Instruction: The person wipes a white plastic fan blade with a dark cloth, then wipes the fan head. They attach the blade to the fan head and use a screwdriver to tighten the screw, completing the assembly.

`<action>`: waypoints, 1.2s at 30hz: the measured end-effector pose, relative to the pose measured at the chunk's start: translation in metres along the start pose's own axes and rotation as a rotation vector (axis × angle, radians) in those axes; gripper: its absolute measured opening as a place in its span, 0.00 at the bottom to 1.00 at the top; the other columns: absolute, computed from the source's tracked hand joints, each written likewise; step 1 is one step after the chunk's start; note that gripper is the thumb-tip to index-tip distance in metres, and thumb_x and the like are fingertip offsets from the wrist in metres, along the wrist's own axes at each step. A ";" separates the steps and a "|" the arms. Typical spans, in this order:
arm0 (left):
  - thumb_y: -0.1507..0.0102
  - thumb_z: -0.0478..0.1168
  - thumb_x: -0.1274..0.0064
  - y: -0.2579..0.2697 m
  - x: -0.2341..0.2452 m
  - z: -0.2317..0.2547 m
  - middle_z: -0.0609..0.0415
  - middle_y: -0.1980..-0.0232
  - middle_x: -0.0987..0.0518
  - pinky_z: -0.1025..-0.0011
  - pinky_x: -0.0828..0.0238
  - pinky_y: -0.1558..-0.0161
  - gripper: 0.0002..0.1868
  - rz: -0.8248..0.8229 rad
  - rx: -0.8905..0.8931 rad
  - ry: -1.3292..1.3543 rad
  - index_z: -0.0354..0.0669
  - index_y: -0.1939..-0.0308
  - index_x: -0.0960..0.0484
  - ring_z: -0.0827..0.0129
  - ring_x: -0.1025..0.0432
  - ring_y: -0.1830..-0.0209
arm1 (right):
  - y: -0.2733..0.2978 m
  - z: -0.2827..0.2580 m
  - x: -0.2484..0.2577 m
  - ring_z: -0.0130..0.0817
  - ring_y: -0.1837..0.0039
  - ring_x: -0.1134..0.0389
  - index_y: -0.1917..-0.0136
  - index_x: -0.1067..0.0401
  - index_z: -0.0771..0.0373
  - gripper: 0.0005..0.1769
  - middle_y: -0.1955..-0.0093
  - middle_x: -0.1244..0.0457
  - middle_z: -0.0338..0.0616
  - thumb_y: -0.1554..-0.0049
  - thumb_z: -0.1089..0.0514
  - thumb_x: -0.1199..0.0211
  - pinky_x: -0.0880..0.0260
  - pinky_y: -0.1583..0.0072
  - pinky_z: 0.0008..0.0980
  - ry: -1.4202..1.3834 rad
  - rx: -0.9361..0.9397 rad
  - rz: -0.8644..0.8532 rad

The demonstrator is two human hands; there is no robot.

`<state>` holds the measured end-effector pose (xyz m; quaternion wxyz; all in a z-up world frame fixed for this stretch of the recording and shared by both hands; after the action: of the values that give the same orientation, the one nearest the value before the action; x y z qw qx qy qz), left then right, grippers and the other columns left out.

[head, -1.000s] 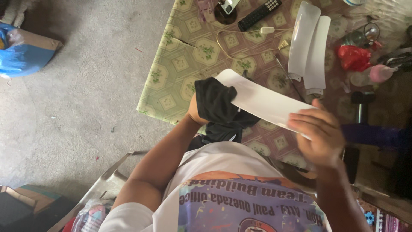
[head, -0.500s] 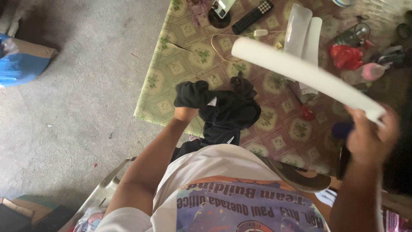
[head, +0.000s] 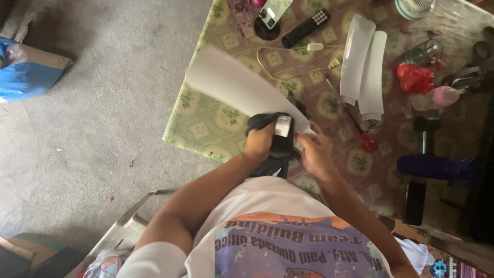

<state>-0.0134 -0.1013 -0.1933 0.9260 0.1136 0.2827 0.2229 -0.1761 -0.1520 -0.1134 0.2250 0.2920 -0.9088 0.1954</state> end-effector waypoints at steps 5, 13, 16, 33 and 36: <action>0.36 0.38 0.47 0.000 0.048 0.013 0.51 0.57 0.19 0.63 0.25 0.58 0.13 0.312 0.089 0.389 0.36 0.50 0.19 0.64 0.24 0.59 | 0.056 0.084 0.027 0.30 0.49 0.29 0.27 0.40 0.63 0.32 0.44 0.33 0.50 0.43 0.65 0.37 0.29 0.49 0.32 -0.622 -0.936 0.217; 0.38 0.34 0.45 0.002 0.067 0.035 0.51 0.62 0.21 0.63 0.24 0.64 0.11 0.416 0.075 0.584 0.36 0.51 0.21 0.63 0.23 0.65 | 0.078 0.042 0.091 0.32 0.38 0.30 0.31 0.31 0.54 0.29 0.32 0.34 0.53 0.44 0.70 0.40 0.28 0.36 0.27 0.545 0.117 -0.147; 0.36 0.33 0.45 -0.005 0.076 0.035 0.53 0.59 0.20 0.67 0.25 0.62 0.10 0.338 0.025 0.418 0.33 0.51 0.19 0.67 0.23 0.61 | 0.099 0.102 0.105 0.32 0.43 0.30 0.32 0.34 0.67 0.29 0.43 0.33 0.46 0.45 0.60 0.34 0.30 0.43 0.32 -0.701 -0.865 0.167; 0.30 0.40 0.52 -0.044 0.129 0.047 0.40 0.58 0.18 0.58 0.25 0.54 0.11 0.240 -0.158 -0.462 0.36 0.51 0.20 0.49 0.22 0.56 | 0.034 0.047 0.167 0.39 0.40 0.28 0.36 0.34 0.63 0.22 0.40 0.34 0.48 0.44 0.64 0.38 0.22 0.43 0.39 -0.772 -0.608 0.243; 0.39 0.30 0.55 -0.032 0.087 0.038 0.42 0.46 0.19 0.62 0.29 0.43 0.23 -0.184 -0.478 -0.952 0.35 0.39 0.22 0.55 0.25 0.44 | 0.012 0.022 0.111 0.38 0.37 0.29 0.34 0.33 0.64 0.22 0.37 0.34 0.47 0.41 0.59 0.37 0.27 0.39 0.39 -1.050 -0.506 0.139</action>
<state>0.0842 -0.0914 -0.2141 0.9675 -0.0368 -0.2180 0.1229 -0.2709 -0.2028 -0.0762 -0.2058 0.2269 -0.9340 -0.1840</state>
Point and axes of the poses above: each hand's wrist, its own y-axis away from the middle knuckle, its own x-axis out of the back of the hand, z = x × y, the point moved 9 cm from there along -y, towards the middle knuckle
